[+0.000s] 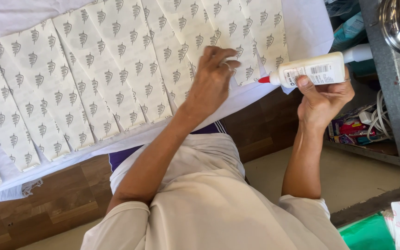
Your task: The person is preparing paper strips by laying them out on a table, applying glue to the ends using a squeeze bottle, and then folding the ends over to secure them.
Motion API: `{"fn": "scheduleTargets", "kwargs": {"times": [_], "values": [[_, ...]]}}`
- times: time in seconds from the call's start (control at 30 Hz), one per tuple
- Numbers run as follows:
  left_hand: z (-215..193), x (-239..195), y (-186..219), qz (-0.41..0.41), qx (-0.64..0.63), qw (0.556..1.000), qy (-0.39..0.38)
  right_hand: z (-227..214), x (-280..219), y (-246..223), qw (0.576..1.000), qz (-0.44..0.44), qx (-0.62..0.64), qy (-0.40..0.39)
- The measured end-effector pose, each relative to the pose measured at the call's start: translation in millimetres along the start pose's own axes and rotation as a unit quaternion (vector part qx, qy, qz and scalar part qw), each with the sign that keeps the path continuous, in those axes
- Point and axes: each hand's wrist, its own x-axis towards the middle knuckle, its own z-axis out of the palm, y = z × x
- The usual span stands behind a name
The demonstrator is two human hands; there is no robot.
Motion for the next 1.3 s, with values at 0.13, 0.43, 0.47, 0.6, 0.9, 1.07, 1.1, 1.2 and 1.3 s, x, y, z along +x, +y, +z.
{"fn": "scheduleTargets", "kwargs": {"times": [0.13,0.43,0.47,0.6,0.9,1.07,1.1,1.2,1.3], "values": [[-22.2,-22.5,-12.4,-0.012,0.072,0.997,-0.023,18.7,-9.9,3.9,1.000,-0.001,0.000,-0.016],[-41.4,-32.2,4.9,-0.079,0.059,0.991,-0.086,38.5,-25.3,19.6,0.990,-0.033,-0.004,-0.136],[-42.8,-31.9,5.8,-0.081,0.059,0.991,-0.092,40.1,-27.5,20.7,0.989,-0.032,-0.009,-0.146],[-45.3,-31.6,8.0,-0.091,0.058,0.989,-0.105,62.3,-38.0,17.0,0.985,-0.022,0.005,-0.170],[-43.2,-31.3,9.2,-0.110,0.047,0.991,-0.064,36.9,-19.5,14.0,0.988,-0.041,-0.001,-0.151],[-34.0,-35.5,0.4,-0.114,0.035,0.991,-0.052,34.3,-25.8,21.3,0.987,-0.041,0.002,-0.155],[-33.1,-36.1,-1.5,-0.114,0.032,0.992,-0.049,38.9,-28.5,22.0,0.986,-0.038,0.003,-0.162],[-34.4,-35.1,-1.3,-0.122,0.033,0.991,-0.048,52.4,-38.2,37.1,0.985,-0.021,0.031,-0.168],[-35.1,-34.1,-1.3,-0.131,0.039,0.989,-0.050,61.4,-45.0,42.0,0.982,-0.014,0.019,-0.185]]}}
